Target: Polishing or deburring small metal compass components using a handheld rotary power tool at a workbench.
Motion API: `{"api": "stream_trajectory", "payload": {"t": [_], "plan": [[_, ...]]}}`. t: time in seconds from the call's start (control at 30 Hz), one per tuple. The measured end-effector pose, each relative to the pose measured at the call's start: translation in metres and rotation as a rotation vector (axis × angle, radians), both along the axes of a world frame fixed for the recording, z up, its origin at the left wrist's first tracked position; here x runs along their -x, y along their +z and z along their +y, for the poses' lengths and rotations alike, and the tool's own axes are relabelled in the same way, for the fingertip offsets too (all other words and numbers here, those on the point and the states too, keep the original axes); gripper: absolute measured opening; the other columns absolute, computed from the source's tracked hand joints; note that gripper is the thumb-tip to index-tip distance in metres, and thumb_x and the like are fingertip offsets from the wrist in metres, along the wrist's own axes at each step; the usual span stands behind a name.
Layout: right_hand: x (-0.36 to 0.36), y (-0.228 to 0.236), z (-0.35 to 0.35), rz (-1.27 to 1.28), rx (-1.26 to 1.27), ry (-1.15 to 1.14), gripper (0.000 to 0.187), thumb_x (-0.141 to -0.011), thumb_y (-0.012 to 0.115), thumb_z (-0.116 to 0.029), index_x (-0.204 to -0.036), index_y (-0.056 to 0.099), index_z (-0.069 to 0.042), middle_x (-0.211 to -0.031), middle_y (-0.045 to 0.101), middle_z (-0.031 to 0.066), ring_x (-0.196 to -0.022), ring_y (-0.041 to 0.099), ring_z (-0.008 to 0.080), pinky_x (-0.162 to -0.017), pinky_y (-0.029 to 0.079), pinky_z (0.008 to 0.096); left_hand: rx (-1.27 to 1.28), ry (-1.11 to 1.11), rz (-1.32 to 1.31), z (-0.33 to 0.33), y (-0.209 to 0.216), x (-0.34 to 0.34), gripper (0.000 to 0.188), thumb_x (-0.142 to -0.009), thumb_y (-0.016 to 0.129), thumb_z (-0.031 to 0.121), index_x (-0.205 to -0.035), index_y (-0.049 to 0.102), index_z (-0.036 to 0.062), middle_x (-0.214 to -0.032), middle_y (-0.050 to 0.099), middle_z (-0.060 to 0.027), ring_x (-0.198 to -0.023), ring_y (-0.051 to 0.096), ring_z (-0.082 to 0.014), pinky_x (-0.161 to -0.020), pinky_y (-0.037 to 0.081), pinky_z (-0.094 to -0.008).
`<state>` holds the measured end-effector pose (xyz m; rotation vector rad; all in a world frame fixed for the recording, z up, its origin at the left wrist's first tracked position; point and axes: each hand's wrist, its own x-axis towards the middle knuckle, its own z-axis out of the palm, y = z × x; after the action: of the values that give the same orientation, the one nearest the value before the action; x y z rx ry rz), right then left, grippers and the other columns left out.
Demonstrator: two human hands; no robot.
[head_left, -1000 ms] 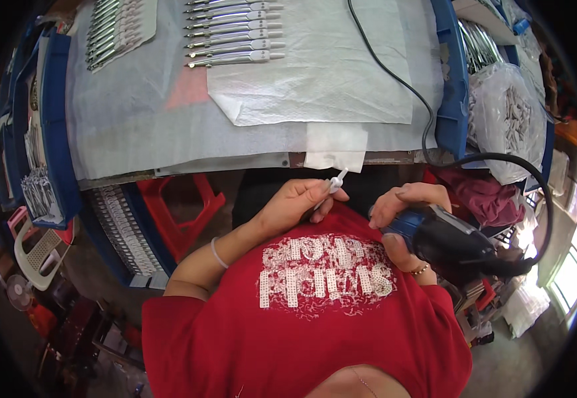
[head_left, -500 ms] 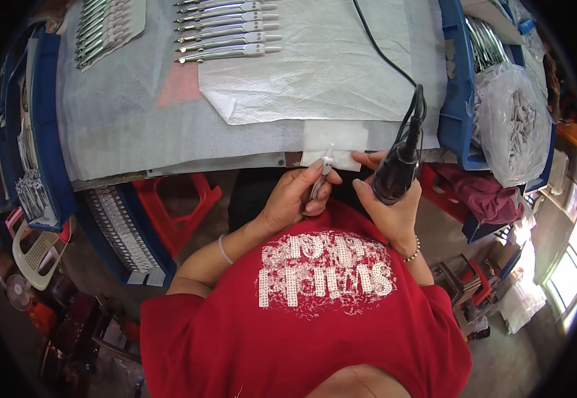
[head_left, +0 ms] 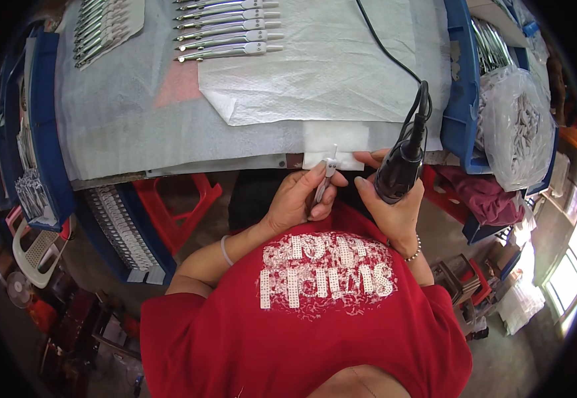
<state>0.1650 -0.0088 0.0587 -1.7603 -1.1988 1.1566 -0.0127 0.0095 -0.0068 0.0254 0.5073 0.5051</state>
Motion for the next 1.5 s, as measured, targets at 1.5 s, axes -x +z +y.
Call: {"api": "stream_trajectory", "payload": {"t": [1.5], "plan": [[0.036, 0.036, 0.055, 0.474, -0.845, 0.467, 0.043, -0.075, 0.079, -0.020, -0.097, 0.045, -0.007, -0.072, 0.063, 0.0133, -0.056, 0.063, 0.0229, -0.052, 0.054, 0.0329, 0.077, 0.005, 0.233, -0.001, 0.012, -0.004, 0.022, -0.096, 0.055, 0.021, -0.095, 0.063, 0.0007, -0.062, 0.047, 0.0034, -0.048, 0.036, -0.0024, -0.043, 0.027, -0.0181]]}}
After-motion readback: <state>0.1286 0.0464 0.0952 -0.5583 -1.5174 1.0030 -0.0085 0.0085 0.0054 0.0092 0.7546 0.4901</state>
